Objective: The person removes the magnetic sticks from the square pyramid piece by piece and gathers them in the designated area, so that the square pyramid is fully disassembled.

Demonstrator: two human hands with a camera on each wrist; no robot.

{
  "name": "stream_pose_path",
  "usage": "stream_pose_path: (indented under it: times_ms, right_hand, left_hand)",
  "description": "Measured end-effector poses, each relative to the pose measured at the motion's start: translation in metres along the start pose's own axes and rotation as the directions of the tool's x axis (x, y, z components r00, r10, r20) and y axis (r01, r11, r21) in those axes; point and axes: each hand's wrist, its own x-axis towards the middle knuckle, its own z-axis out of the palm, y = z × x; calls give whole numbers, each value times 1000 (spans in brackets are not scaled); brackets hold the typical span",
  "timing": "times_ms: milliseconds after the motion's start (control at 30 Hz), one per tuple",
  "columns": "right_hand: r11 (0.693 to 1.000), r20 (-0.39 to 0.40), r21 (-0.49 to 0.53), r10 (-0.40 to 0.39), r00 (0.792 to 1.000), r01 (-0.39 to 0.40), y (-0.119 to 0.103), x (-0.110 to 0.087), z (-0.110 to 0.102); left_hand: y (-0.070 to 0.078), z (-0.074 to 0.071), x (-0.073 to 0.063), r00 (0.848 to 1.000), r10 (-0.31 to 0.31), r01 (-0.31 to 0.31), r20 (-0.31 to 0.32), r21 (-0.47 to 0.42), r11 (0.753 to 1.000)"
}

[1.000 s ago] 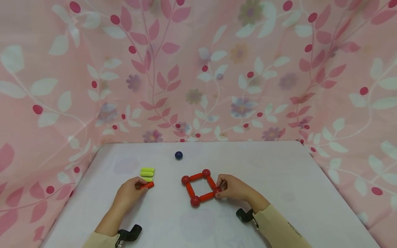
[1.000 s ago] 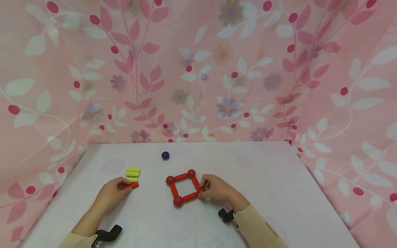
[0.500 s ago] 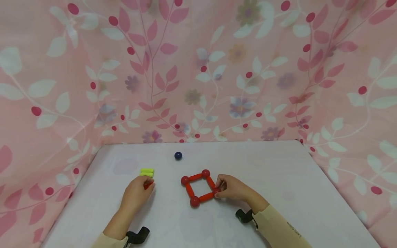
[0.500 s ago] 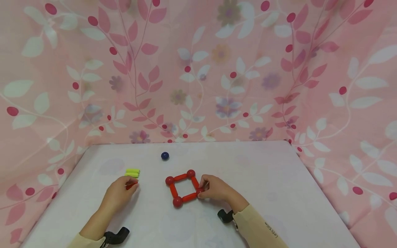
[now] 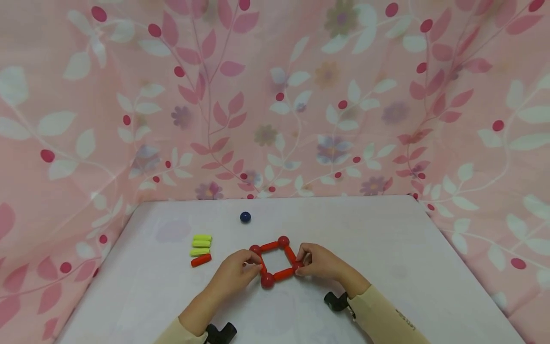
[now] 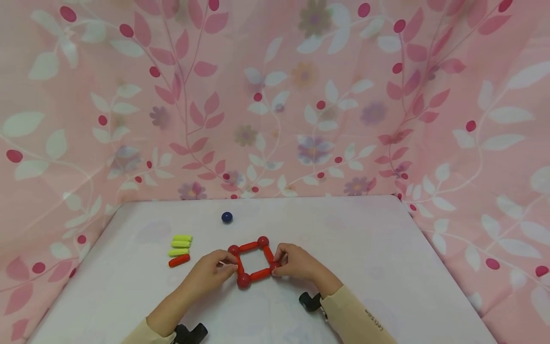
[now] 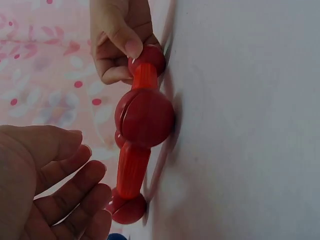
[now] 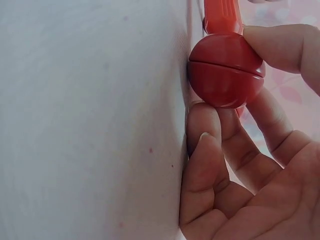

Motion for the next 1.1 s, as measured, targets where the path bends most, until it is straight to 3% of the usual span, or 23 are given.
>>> stream_pose_path:
  times_ms: [167,300,500,1100]
  right_hand:
    - [1000,-1,1,-6,1000,6,-1,0,0]
    - [1000,1,10,-19,1000,19,-1,0,1]
    - [1000,9,25,-11,1000,10,0,0,2]
    - [998,28,-44,-50,998,52,-3,-2,0]
  left_hand:
    - [8,20,8,991,127,-129,34,83,988]
    - [15,32,13,980,189,-195,68,100,976]
    - [20,42,18,973,195,-213,120,160,964]
    - [19,43,23,973,202,-217,113,143,966]
